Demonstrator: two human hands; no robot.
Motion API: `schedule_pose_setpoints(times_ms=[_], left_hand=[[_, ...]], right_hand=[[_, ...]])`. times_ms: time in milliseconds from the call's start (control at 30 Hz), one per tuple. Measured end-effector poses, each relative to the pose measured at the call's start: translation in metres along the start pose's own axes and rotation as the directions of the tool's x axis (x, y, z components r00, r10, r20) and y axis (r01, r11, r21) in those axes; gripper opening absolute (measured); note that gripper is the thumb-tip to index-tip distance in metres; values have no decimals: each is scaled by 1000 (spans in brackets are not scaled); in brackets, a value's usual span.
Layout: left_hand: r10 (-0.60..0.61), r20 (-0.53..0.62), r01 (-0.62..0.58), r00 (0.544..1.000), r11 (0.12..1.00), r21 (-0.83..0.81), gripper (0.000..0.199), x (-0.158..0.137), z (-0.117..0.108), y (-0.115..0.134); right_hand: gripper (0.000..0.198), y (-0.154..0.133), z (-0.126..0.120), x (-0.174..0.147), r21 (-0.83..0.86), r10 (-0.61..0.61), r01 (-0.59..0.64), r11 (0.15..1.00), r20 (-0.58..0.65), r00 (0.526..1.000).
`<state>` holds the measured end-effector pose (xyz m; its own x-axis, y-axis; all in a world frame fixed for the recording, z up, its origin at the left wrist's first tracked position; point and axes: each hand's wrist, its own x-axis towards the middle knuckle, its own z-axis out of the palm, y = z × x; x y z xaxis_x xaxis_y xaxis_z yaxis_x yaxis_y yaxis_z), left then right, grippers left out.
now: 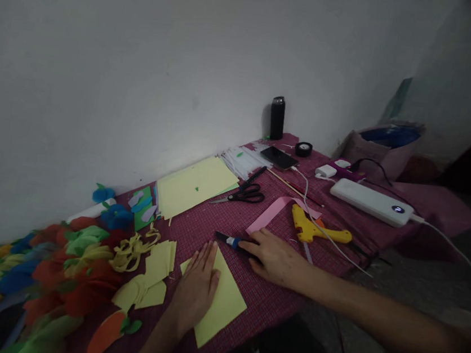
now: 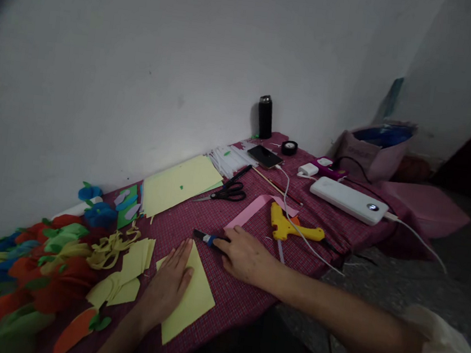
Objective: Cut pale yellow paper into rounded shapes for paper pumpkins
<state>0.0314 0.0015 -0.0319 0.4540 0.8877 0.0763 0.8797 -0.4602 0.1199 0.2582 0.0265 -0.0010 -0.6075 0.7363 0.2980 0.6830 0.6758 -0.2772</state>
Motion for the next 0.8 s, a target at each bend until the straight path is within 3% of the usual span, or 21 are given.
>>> schedule_pose_setpoints(times_ms=[233,400,567,633,800], left_hand=[[-6,-27,5,1000,1000,-25,51,-2,0,0],[-20,-48,15,999,995,-94,52,-4,-2,1],[-31,-109,11,994,985,-175,53,-5,-13,1],[-97,-190,55,977,975,-214,50,-4,-18,-4],[-327,-344,212,880,919,-331,50,-5,-27,-28]], right_hand=[[38,14,-22,9,12,49,-49,999,-27,998],[38,21,-25,51,-28,96,-95,995,40,995],[39,32,-8,106,-110,240,-233,966,54,969],[34,38,2,128,-142,289,-280,950,50,956],[28,47,18,165,-195,371,-359,913,26,928]])
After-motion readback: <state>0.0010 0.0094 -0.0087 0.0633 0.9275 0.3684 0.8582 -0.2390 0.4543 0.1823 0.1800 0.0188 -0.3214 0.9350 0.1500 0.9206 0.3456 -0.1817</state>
